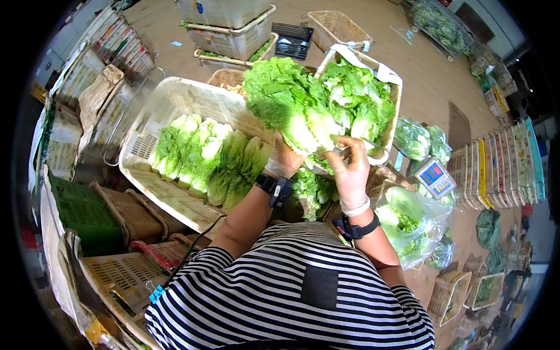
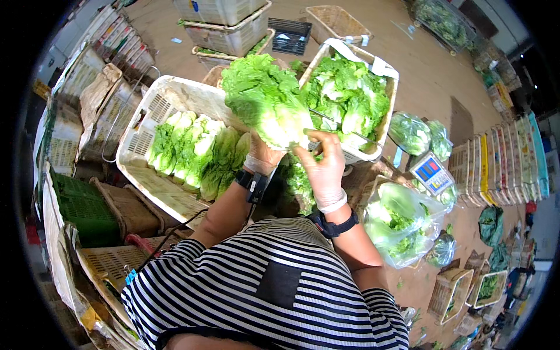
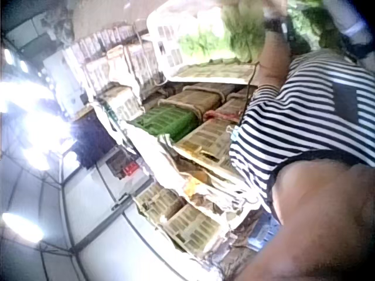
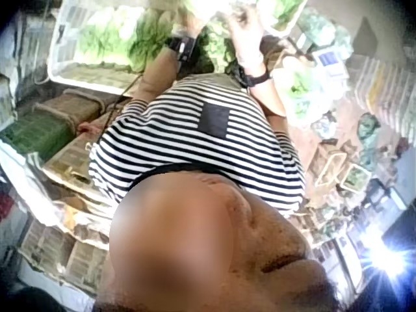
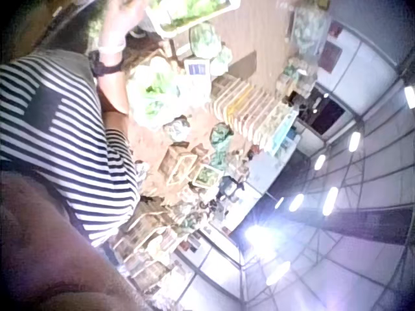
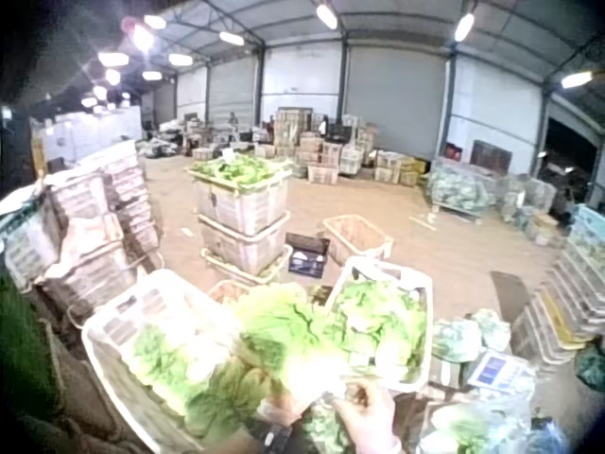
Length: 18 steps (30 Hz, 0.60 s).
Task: The person picks up heads of lettuce from a crate and packs them into plastic bags.
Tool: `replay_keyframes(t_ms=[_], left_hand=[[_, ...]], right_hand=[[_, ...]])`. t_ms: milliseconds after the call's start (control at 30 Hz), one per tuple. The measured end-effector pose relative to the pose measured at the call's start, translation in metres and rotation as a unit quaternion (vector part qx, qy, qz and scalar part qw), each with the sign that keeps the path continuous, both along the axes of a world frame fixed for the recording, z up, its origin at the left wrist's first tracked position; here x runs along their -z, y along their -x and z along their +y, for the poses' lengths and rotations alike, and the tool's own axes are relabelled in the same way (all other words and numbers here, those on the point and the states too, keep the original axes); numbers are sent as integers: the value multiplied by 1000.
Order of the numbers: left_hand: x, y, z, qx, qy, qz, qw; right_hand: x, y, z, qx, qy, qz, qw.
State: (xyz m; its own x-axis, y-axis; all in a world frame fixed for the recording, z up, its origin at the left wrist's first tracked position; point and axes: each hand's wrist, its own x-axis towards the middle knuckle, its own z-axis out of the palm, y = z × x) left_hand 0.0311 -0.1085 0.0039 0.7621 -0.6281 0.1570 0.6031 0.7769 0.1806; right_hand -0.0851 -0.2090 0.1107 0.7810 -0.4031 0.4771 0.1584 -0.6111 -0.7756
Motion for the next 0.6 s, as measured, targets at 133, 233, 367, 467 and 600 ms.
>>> replay_keyframes(t_ms=[133, 233, 367, 467, 600], left_hand=[[-2, 10, -15, 5, 6, 43, 999], [8, 3, -16, 55, 100, 56, 992], [6, 1, -15, 69, 0, 51, 996], [33, -9, -18, 75, 140, 66, 985], [11, -2, -28, -10, 90, 93, 992]], right_hand=[[12, -1, -8, 16, -159, 39, 986], [5, 0, -15, 65, -225, 32, 972], [32, 2, -29, 6, -274, 104, 956], [30, 0, -18, 50, -382, 34, 922], [50, -6, -26, 32, -490, -166, 855]])
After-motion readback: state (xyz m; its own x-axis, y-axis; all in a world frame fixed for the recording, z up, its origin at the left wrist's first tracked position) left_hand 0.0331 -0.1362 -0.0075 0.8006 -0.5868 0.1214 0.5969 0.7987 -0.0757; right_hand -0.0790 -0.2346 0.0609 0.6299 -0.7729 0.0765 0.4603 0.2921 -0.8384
